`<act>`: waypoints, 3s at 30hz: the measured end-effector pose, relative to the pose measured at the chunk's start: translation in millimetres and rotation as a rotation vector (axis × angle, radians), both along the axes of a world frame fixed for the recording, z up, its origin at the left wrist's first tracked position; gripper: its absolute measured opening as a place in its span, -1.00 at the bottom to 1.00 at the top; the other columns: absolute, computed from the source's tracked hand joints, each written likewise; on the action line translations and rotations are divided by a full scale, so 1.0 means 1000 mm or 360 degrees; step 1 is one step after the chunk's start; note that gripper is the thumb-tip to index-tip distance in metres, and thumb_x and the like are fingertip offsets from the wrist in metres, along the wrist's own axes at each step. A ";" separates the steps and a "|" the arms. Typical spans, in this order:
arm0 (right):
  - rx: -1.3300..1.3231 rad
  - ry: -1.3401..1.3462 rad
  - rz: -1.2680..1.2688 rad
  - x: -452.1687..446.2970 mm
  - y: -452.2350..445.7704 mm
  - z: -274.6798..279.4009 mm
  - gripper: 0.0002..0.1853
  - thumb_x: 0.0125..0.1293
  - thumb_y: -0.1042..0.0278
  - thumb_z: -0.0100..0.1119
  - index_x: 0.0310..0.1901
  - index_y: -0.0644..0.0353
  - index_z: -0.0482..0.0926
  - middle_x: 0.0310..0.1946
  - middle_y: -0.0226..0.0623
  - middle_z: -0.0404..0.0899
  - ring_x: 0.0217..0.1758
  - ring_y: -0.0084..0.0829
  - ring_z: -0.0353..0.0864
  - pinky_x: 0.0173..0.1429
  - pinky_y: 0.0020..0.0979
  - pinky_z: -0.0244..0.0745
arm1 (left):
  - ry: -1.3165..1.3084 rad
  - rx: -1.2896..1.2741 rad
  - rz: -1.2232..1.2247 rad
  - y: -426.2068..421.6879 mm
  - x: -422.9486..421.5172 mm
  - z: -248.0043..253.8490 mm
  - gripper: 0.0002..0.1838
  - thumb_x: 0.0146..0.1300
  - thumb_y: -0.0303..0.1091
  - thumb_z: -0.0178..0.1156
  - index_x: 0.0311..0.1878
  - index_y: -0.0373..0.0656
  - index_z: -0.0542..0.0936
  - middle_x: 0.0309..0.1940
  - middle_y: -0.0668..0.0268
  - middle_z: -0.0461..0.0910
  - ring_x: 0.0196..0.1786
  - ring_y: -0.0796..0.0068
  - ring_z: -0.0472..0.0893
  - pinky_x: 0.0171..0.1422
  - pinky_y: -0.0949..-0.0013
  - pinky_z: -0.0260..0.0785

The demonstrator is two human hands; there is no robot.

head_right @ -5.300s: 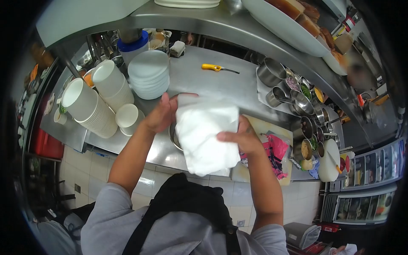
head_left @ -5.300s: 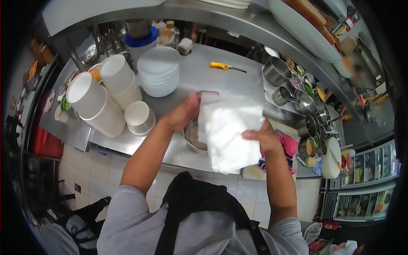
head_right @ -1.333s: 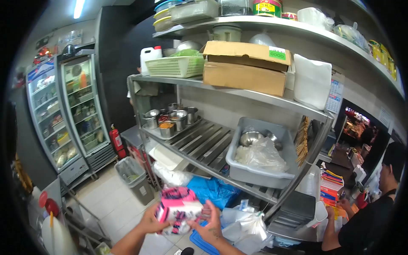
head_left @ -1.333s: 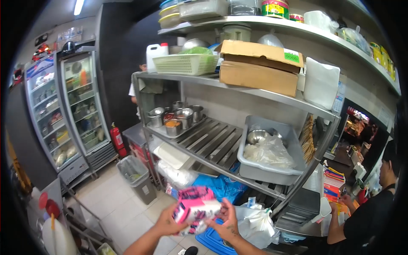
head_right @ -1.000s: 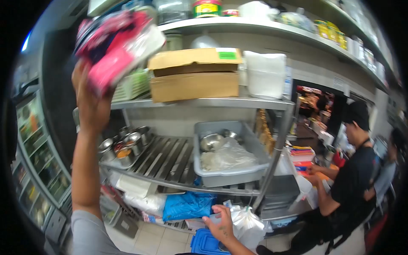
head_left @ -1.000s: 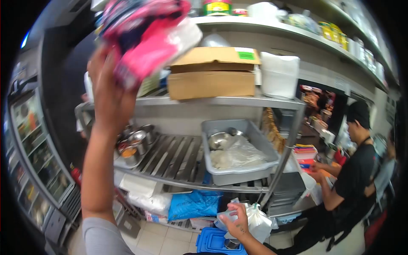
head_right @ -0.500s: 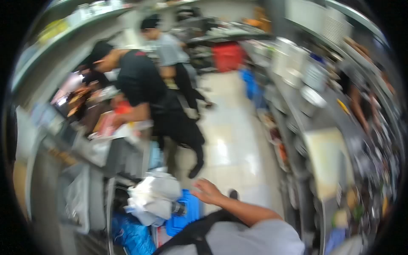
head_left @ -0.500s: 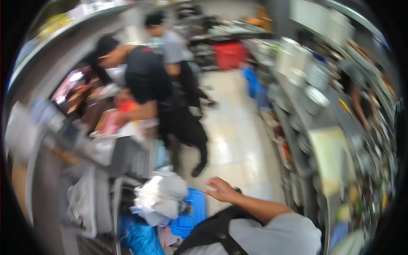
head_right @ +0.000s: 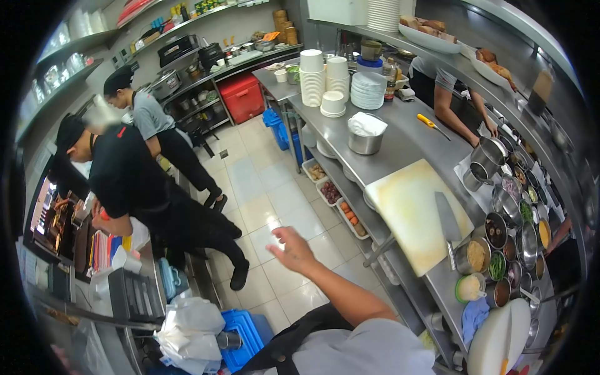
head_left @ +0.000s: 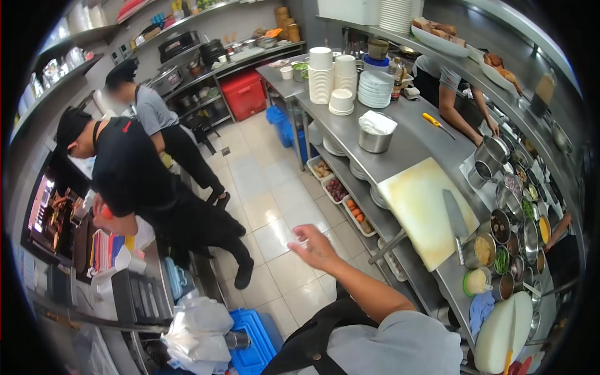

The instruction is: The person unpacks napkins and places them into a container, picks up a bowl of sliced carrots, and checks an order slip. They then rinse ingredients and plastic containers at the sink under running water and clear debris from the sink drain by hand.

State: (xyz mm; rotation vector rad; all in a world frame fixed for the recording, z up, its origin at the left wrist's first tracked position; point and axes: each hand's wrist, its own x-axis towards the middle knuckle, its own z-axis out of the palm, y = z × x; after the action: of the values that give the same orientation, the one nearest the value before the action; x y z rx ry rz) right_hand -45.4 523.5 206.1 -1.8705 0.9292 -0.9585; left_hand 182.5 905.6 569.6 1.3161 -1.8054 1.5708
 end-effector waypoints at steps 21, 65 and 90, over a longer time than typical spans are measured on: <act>-0.0379 0.0451 -0.0870 -0.157 -0.379 -0.003 -0.31 0.02 0.44 0.41 0.22 0.24 0.32 0.31 0.06 0.21 0.35 0.10 0.26 0.34 -0.16 0.28 | 0.2522 0.2190 0.0714 -0.463 0.031 -0.451 -0.37 0.16 0.03 0.32 0.13 -0.29 0.52 -0.09 0.03 0.63 0.00 0.11 0.63 0.11 0.22 0.45; -0.0664 0.0682 0.1377 0.677 -1.026 -0.028 -0.92 0.21 0.42 0.08 -0.27 0.18 0.47 -0.23 -0.18 0.43 -0.17 -0.10 0.57 -0.09 -0.11 0.48 | 0.4534 0.1486 -0.0634 -1.215 0.676 -0.459 -0.46 0.23 -0.31 0.05 0.24 -0.36 0.27 -0.01 -0.09 0.53 -0.14 -0.07 0.67 -0.14 -0.03 0.61; 0.0030 0.0275 0.0045 0.976 -1.540 -0.025 -0.63 0.11 0.56 0.30 -0.02 0.21 0.51 0.08 -0.12 0.44 -0.35 -0.42 0.57 -0.30 -0.44 0.50 | 0.3987 -0.0109 -0.0200 -1.868 1.176 -0.405 -0.82 0.20 -0.49 0.08 -0.16 -0.36 0.41 -0.34 0.08 0.58 -0.41 0.18 0.70 -0.45 0.30 0.61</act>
State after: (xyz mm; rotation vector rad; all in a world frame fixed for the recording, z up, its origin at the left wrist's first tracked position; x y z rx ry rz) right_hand 930.1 -1016.6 181.3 -1.9685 1.0069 -0.7778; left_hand 1358.4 -962.8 164.5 1.4276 -0.0348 -0.5875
